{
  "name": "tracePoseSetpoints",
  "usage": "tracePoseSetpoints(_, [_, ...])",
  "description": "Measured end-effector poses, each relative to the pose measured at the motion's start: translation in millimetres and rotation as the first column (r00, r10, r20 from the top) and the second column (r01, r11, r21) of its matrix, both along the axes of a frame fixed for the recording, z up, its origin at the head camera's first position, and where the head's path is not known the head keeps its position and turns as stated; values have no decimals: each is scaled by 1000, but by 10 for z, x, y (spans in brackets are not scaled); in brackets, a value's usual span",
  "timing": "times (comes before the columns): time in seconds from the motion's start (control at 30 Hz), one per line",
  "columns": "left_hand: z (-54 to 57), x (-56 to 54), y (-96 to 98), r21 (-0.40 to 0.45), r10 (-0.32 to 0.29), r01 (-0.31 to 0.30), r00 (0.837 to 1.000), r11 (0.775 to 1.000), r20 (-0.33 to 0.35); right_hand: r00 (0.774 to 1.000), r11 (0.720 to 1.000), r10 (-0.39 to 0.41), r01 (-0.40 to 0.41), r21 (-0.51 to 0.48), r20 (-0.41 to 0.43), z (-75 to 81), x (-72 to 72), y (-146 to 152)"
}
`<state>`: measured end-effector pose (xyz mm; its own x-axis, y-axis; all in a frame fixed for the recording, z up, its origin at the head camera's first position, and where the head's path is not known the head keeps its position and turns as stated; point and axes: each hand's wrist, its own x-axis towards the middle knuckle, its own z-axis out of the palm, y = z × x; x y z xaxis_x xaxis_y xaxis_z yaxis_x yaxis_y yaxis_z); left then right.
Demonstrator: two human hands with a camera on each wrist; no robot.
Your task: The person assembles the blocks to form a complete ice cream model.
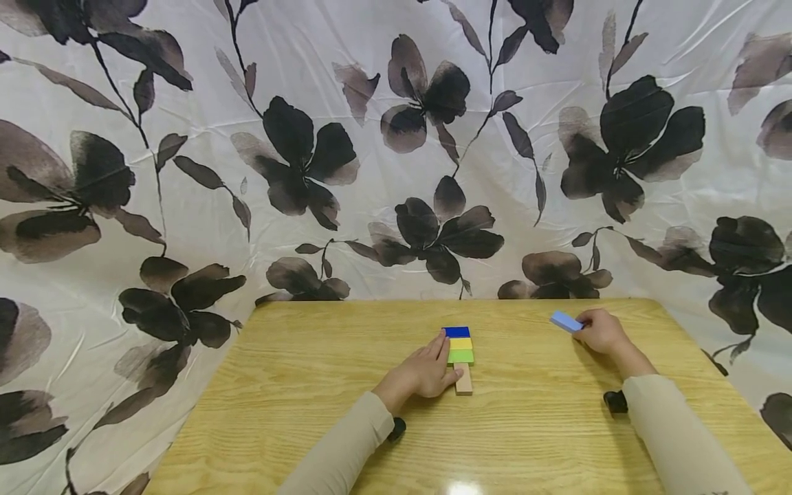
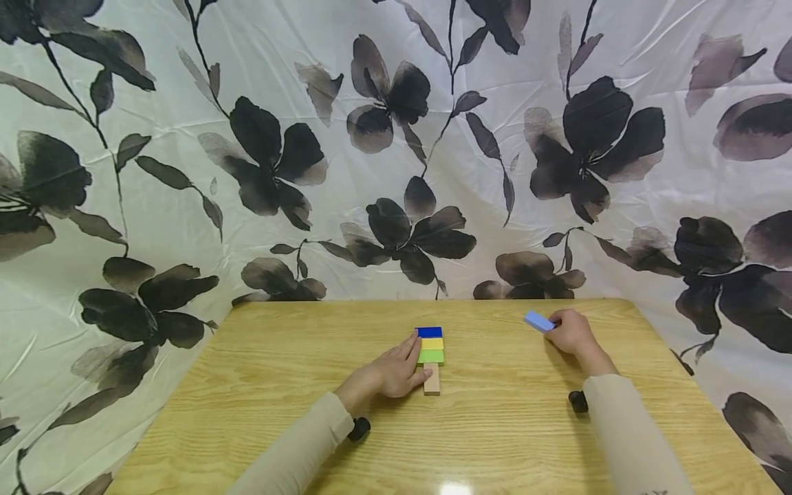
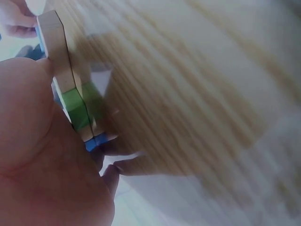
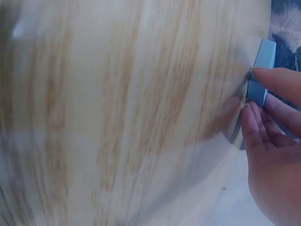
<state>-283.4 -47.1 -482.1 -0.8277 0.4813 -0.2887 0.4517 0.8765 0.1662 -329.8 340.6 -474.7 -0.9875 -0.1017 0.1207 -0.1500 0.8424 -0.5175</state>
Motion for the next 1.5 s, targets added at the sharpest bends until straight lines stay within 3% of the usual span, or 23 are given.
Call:
tracePoseSetpoints(0.2, [-79,-41,-5,7,5,-5,1000,1000,-9,1000,1000,11,-10,-13,11,9,17,-24])
tracePoseSetpoints(0.47, [22,31,-20,-8,-10,9,999,1000,-37,998,998,64,-64,-22,-10,38,43,-77])
tracePoseSetpoints(0.77, [-14,31,-49,13,-8,8,998,1000,-54,985,976,170,-171,-131,-22,-25,10,-239])
tracePoseSetpoints(1.03, [-66,9,-43,23,-19,21,997,1000,-78,968,954,246,-251,-167,-50,-27,-6,-577])
tracePoseSetpoints(1.5, [23,60,-32,0,-12,12,997,1000,-76,972,960,235,-230,-161,16,-38,-170,-1214])
